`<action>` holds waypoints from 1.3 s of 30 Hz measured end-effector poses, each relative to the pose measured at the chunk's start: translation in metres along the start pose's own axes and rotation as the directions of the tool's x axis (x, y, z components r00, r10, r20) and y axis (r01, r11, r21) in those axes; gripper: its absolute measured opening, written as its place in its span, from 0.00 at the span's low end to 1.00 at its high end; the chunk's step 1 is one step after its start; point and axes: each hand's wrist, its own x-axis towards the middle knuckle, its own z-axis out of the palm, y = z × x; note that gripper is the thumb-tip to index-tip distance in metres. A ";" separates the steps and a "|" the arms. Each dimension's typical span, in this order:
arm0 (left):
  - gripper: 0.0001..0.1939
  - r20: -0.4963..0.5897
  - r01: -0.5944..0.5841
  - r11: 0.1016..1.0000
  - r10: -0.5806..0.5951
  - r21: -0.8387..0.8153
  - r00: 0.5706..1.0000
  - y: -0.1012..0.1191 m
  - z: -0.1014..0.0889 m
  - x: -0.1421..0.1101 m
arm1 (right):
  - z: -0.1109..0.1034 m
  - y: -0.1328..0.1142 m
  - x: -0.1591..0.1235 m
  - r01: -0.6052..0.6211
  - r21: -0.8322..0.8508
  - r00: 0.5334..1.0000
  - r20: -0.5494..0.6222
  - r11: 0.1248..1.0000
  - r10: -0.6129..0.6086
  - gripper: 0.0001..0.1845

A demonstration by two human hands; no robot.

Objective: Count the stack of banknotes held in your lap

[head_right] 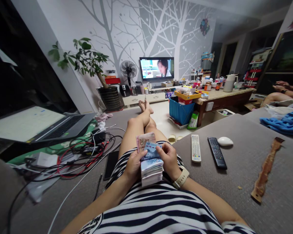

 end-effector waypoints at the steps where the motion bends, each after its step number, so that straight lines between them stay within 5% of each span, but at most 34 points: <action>1: 0.20 -0.025 -0.002 1.000 0.002 0.000 1.000 -0.001 -0.001 0.001 | 0.000 -0.001 0.000 0.008 -0.008 1.000 0.001 1.000 -0.008 0.19; 6: 0.16 -0.114 -0.044 0.999 0.042 -0.017 0.993 -0.005 -0.004 0.006 | 0.001 -0.009 -0.004 0.054 0.007 0.998 0.028 0.998 -0.054 0.18; 39: 0.13 -0.085 -0.090 0.996 0.092 0.026 0.992 -0.005 -0.004 0.005 | 0.001 -0.014 -0.007 0.043 0.029 0.998 0.035 0.999 -0.044 0.17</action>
